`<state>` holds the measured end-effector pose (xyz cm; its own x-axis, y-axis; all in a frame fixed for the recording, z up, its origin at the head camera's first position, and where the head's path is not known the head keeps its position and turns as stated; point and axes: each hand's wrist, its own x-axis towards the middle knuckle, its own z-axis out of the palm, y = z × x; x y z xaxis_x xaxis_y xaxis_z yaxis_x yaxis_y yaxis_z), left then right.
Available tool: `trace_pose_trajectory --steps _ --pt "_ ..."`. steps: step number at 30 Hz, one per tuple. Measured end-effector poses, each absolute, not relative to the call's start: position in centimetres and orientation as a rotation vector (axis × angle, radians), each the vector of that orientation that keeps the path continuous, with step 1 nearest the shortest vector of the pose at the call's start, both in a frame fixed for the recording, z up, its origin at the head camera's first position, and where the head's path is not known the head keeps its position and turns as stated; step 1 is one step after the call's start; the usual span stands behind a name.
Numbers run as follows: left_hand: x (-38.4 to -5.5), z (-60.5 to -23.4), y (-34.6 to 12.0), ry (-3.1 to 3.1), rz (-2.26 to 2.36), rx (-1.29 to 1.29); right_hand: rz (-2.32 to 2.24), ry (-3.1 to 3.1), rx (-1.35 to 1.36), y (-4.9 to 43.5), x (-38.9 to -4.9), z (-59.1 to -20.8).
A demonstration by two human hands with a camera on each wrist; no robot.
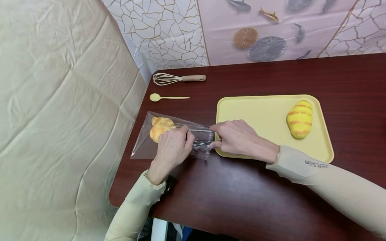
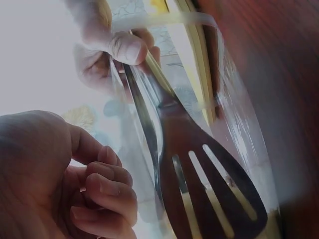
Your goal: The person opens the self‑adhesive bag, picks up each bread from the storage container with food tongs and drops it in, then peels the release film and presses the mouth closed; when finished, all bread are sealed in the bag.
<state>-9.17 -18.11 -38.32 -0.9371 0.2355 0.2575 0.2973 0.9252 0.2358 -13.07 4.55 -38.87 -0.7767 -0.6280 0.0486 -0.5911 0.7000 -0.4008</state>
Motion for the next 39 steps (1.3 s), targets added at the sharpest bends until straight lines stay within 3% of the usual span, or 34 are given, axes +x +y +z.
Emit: trace_pose_trajectory --steps 20,39 --pt "-9.0 -38.2 -18.0 -2.824 -0.424 -0.440 -0.397 2.955 -1.090 1.1 -12.8 -38.5" --pt "-9.1 -38.3 -18.4 -2.833 -0.370 -0.349 -0.403 2.918 -0.993 2.3 -12.3 -38.0"
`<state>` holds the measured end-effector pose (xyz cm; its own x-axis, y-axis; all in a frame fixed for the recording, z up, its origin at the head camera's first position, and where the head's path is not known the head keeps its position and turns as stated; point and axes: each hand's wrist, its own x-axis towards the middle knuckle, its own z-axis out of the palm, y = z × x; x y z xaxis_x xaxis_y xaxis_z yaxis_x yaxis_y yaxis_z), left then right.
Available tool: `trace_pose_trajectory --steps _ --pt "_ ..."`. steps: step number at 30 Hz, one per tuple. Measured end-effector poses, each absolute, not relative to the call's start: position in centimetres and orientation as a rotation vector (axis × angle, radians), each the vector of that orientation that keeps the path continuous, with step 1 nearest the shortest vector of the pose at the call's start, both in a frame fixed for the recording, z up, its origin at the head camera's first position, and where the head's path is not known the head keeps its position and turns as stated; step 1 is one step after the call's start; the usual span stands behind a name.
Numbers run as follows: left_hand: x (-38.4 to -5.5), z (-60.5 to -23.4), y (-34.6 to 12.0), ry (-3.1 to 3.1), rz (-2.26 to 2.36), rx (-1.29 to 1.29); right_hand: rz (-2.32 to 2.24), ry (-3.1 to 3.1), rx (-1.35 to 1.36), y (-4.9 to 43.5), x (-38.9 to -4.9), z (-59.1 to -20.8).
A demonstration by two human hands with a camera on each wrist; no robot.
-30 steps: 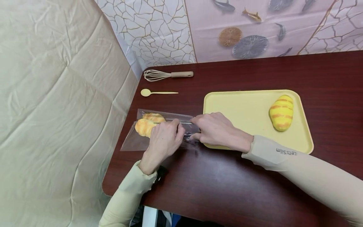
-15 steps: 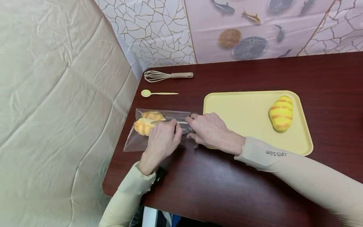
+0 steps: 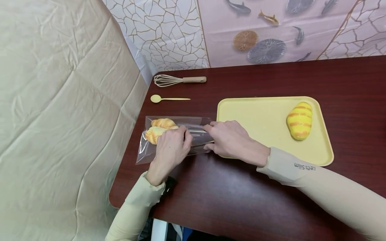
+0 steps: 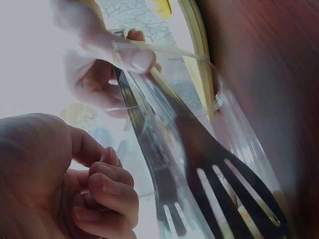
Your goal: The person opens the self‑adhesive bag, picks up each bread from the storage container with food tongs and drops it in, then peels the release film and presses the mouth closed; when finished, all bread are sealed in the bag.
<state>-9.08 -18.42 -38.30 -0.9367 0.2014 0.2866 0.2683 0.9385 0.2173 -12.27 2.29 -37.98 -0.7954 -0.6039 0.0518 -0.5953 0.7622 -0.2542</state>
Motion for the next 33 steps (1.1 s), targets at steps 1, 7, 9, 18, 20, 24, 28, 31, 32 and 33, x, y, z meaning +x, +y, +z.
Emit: trace_pose_trajectory --steps 1,7,9,18,20,24,28,31,32,33 --pt "-9.1 -38.3 -18.4 -2.832 -0.371 -0.348 -0.424 2.909 -0.977 2.5 -12.2 -37.9" --pt "-9.1 -38.2 -18.4 -2.820 -0.370 -0.347 -0.505 2.895 -0.908 4.2 -11.9 -37.8" --pt "-9.1 -38.2 -18.4 -2.816 -0.373 -0.351 -0.521 2.901 -0.882 4.9 -11.6 -37.8" --pt "-9.1 -38.5 -18.6 -2.823 -0.391 -0.361 -0.546 2.911 -0.705 9.1 -9.5 -37.3" --pt "-9.0 -38.5 -18.7 -2.827 -0.386 -0.356 -0.551 2.924 -0.675 10.0 -8.9 -37.3" --pt "-9.0 -38.6 -18.7 -2.829 -0.382 -0.348 -0.571 2.948 -0.600 12.0 -7.7 -37.3" --pt "-9.0 -38.6 -18.8 -2.832 -0.386 -0.345 -0.601 2.971 -0.535 14.2 -6.6 -37.4" --pt "-9.1 -38.6 -18.8 -2.835 -0.385 -0.344 -0.620 2.990 -0.472 15.8 -5.6 -37.4" --pt "-9.1 -38.6 -18.8 -2.837 -0.385 -0.343 -0.622 2.987 -0.442 16.3 -5.3 -37.3" --pt "-9.1 -38.6 -18.8 -2.838 -0.384 -0.343 -0.624 2.986 -0.411 16.8 -5.0 -37.2"
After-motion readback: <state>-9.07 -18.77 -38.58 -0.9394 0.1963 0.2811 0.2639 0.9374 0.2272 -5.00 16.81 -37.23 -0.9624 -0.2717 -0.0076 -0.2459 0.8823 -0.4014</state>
